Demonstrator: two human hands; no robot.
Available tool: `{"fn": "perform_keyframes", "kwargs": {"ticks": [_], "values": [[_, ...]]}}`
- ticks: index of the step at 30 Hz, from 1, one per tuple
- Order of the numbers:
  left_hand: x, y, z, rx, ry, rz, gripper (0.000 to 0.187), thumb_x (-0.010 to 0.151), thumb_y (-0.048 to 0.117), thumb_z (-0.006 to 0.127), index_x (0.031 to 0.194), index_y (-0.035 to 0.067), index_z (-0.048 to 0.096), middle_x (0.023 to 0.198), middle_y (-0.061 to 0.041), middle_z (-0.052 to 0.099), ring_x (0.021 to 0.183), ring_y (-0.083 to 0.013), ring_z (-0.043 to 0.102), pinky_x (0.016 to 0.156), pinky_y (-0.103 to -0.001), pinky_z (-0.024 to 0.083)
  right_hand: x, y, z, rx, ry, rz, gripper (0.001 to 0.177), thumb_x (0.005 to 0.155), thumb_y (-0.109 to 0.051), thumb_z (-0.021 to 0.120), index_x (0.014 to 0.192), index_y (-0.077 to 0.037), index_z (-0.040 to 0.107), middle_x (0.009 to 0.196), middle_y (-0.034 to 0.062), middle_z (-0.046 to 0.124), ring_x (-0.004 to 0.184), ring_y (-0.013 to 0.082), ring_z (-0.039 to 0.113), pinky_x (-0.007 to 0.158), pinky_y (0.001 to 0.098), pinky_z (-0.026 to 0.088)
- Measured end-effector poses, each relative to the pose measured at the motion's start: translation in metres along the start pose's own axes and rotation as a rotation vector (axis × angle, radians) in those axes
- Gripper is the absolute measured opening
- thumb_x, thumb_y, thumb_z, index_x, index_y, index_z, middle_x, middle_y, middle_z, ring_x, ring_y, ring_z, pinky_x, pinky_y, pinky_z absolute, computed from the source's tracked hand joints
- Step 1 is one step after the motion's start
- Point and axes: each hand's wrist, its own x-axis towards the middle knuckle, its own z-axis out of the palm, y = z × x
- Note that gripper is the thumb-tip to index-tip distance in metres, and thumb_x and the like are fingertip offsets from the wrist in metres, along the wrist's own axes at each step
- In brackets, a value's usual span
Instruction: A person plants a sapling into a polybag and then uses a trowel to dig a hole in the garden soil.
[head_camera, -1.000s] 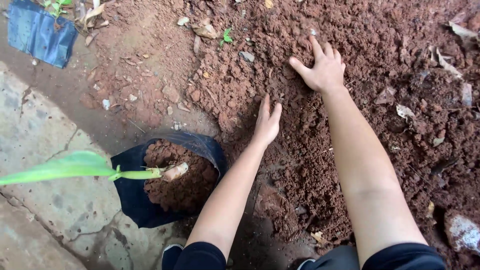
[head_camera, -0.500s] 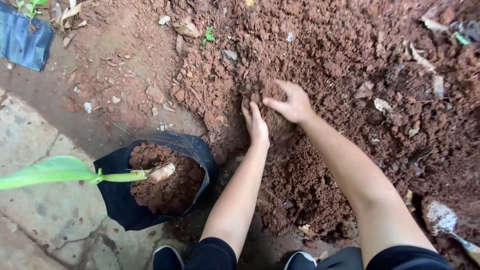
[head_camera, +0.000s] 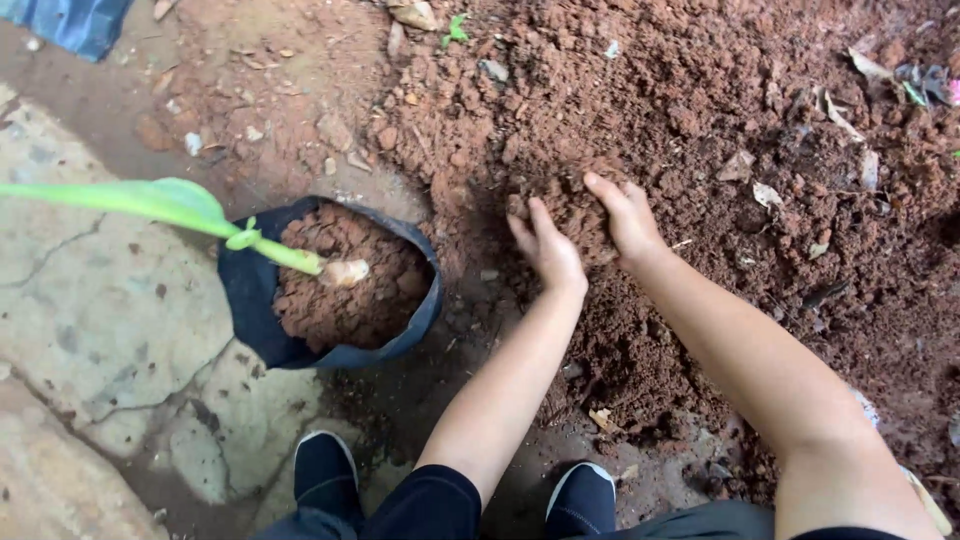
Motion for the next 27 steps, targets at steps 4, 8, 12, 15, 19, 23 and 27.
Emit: {"fn": "perform_keyframes", "kwargs": {"ticks": [4,8,12,15,19,23,27], "values": [[0.001,0.013,-0.007,0.018,0.003,-0.031,0.087,0.096,0.059,0.059,0.162,0.013,0.025,0.166,-0.019,0.025,0.155,-0.0298,0.021,0.129,-0.043,0.015,0.012,0.009,-0.023,-0.096,-0.012,-0.069,0.073,0.085,-0.054,0.084,0.128,0.002,0.063,0.122,0.0263,0.067,0.116,0.0365,0.067,0.088,0.0547,0.057],[-0.042,0.084,-0.024,-0.070,-0.007,-0.009,0.089,0.095,0.059,0.058,0.164,0.015,0.020,0.167,-0.019,0.019,0.157,-0.0299,0.015,0.127,-0.046,0.012,-0.045,-0.046,0.024,-0.078,0.029,-0.007,0.098,0.086,-0.060,0.083,0.149,0.000,0.037,0.148,0.0284,0.045,0.136,0.0433,0.050,0.100,0.0632,0.051],[-0.050,0.135,-0.055,-0.228,0.107,0.073,0.090,0.093,0.056,0.063,0.163,0.019,0.021,0.167,-0.020,0.019,0.156,-0.0313,0.016,0.127,-0.046,0.015,-0.079,-0.076,0.078,-0.082,-0.114,-0.046,0.094,0.085,-0.061,0.079,0.144,0.002,0.042,0.144,0.0307,0.050,0.130,0.0449,0.057,0.094,0.0648,0.054],[-0.064,0.176,-0.084,-0.369,0.198,0.093,0.090,0.091,0.056,0.063,0.164,0.024,0.021,0.169,-0.014,0.018,0.156,-0.0282,0.017,0.127,-0.044,0.016,-0.070,-0.057,0.129,-0.012,-0.252,-0.054,0.087,0.083,-0.059,0.080,0.139,0.002,0.051,0.135,0.0287,0.059,0.122,0.0428,0.064,0.088,0.0604,0.059],[-0.060,0.195,-0.126,-0.435,0.305,0.101,0.095,0.091,0.057,0.062,0.164,0.021,0.014,0.169,-0.018,0.012,0.157,-0.0316,0.013,0.127,-0.047,0.013,-0.067,-0.024,0.184,-0.003,-0.386,-0.011,0.092,0.082,-0.059,0.080,0.140,0.004,0.049,0.139,0.0304,0.056,0.125,0.0435,0.061,0.091,0.0607,0.057],[-0.039,0.197,-0.154,-0.454,0.333,0.194,0.083,0.101,0.049,0.051,0.164,0.016,0.009,0.169,-0.021,0.005,0.158,-0.0350,0.007,0.127,-0.051,0.009,-0.049,0.015,0.216,-0.124,-0.464,0.073,0.089,0.085,-0.054,0.079,0.141,0.004,0.045,0.135,0.0326,0.052,0.122,0.0457,0.059,0.087,0.0632,0.057],[0.002,0.193,-0.185,-0.384,0.204,0.229,0.070,0.107,0.050,0.044,0.163,0.019,0.017,0.171,-0.012,0.007,0.158,-0.0321,0.009,0.127,-0.049,0.008,-0.117,-0.033,0.236,-0.519,-0.420,-0.030,0.057,0.078,-0.055,0.073,0.117,-0.013,0.075,0.116,0.0195,0.072,0.121,0.0340,0.065,0.103,0.0526,0.049]]}}
